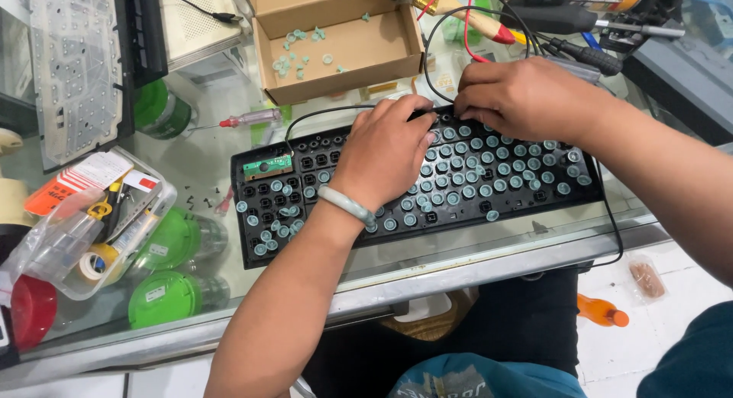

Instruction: The person assembles a keyboard by placing light blue keycaps into the keyboard base. They use a screwdriver to remove a small circuit board, place it in a cardboard box, and then continue inserting keycaps by hand.

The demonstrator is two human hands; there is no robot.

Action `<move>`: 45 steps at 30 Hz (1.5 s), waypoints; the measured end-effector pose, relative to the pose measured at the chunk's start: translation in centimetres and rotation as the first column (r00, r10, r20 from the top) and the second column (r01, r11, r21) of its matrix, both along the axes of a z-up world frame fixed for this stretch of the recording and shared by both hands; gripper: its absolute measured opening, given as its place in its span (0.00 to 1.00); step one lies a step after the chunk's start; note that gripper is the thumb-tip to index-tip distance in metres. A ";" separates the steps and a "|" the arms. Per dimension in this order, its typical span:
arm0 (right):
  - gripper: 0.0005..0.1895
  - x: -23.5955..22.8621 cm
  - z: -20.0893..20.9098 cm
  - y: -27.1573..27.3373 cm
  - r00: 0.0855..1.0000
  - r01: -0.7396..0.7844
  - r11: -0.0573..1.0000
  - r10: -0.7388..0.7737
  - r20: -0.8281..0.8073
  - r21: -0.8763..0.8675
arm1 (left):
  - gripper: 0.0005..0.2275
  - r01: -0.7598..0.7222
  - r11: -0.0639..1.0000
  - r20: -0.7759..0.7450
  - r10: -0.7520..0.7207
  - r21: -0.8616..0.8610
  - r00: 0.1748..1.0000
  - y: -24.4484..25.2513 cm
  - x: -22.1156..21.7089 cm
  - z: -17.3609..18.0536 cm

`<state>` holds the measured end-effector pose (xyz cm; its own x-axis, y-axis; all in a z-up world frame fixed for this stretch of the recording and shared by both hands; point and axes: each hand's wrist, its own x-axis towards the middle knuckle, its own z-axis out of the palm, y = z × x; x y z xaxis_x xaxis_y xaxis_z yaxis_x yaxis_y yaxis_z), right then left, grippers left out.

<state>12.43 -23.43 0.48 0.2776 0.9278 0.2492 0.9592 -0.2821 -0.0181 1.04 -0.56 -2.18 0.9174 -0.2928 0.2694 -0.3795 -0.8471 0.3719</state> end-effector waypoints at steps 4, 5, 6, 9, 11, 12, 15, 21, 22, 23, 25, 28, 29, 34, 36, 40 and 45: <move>0.12 0.4 0.6 -0.2 0.997 -0.024 1.000 0.022 -0.074 -0.019 | 0.10 -0.003 1.000 0.030 0.003 0.016 1.000 0.0 0.0 -0.2; 0.16 0.5 0.9 -0.2 0.987 -0.051 0.999 0.050 -0.152 -0.004 | 0.10 0.001 1.000 0.035 -0.001 0.013 0.999 0.0 -0.1 -0.2; 0.19 0.6 1.1 -0.2 0.971 -0.078 0.997 0.078 -0.228 0.013 | 0.10 0.005 1.000 0.039 -0.005 0.010 0.999 0.0 -0.1 -0.2; 0.26 0.1 4.2 -1.1 0.937 -0.020 0.983 0.083 -0.340 0.185 | 0.14 0.006 1.000 0.027 -0.006 0.023 1.000 -0.1 -0.1 -0.1; 0.23 -1.0 4.8 -2.1 0.898 0.081 0.963 0.042 -0.438 0.259 | 0.15 0.003 0.999 0.028 -0.004 0.039 1.000 -0.1 -0.3 -0.2; 0.20 -1.4 5.3 -2.7 0.848 0.189 0.927 0.011 -0.530 0.323 | 0.16 0.003 0.998 0.035 -0.005 0.060 0.999 -0.1 -0.2 -0.1; 0.30 -1.8 4.1 -2.7 0.889 0.134 0.928 0.043 -0.456 0.349 | 0.23 -0.013 0.980 -0.046 0.023 0.196 0.999 -0.7 -0.7 0.6; 0.16 -3.2 3.0 -2.7 0.926 0.108 0.923 0.042 -0.374 0.369 | 0.27 -0.013 0.958 0.029 0.005 0.286 1.000 -2.3 -1.5 0.8; 0.16 -2.9 2.2 -3.0 0.926 0.115 0.921 0.036 -0.376 0.371 | 0.27 -0.005 0.958 0.027 -0.003 0.288 1.000 -2.7 -1.5 0.8; 0.13 -2.7 1.4 -3.2 0.902 0.210 0.908 -0.037 -0.431 0.361 | 0.27 0.004 0.961 0.015 -0.008 0.277 1.000 -3.0 -1.4 0.8; 0.11 -2.8 1.2 -3.4 0.868 0.306 0.884 -0.107 -0.486 0.353 | 0.27 0.015 0.962 0.002 -0.016 0.273 1.000 -3.5 -1.2 0.6; 0.21 -3.2 2.4 -3.2 0.856 0.284 0.912 -0.102 -0.506 0.297 | 0.29 0.000 0.958 -0.006 0.002 0.286 1.000 -3.7 -1.0 0.4; 0.14 -3.0 2.6 -3.1 0.881 0.249 0.932 -0.105 -0.461 0.265 | 0.29 0.001 0.960 0.006 -0.003 0.280 1.000 -3.7 -1.0 0.5; 0.08 -2.0 1.5 -3.4 0.926 0.141 0.939 -0.013 -0.376 0.314 | 0.30 -0.012 0.957 0.052 -0.003 0.291 0.999 -3.8 -1.1 0.6; 0.09 -1.6 1.1 -3.4 0.965 0.040 0.910 0.072 -0.251 0.413 | 0.30 -0.027 0.957 0.115 -0.007 0.290 0.993 -3.8 -1.2 0.5; 0.09 -1.5 0.8 -3.9 0.990 0.099 0.901 -0.046 -0.135 0.421 | 0.30 -0.009 0.959 0.075 -0.013 0.284 0.997 -3.6 -1.3 0.7; 0.11 -2.7 2.3 -3.3 0.925 0.268 0.866 -0.109 -0.363 0.421 | 0.30 0.008 0.965 0.069 -0.027 0.261 0.997 -3.4 -1.3 0.6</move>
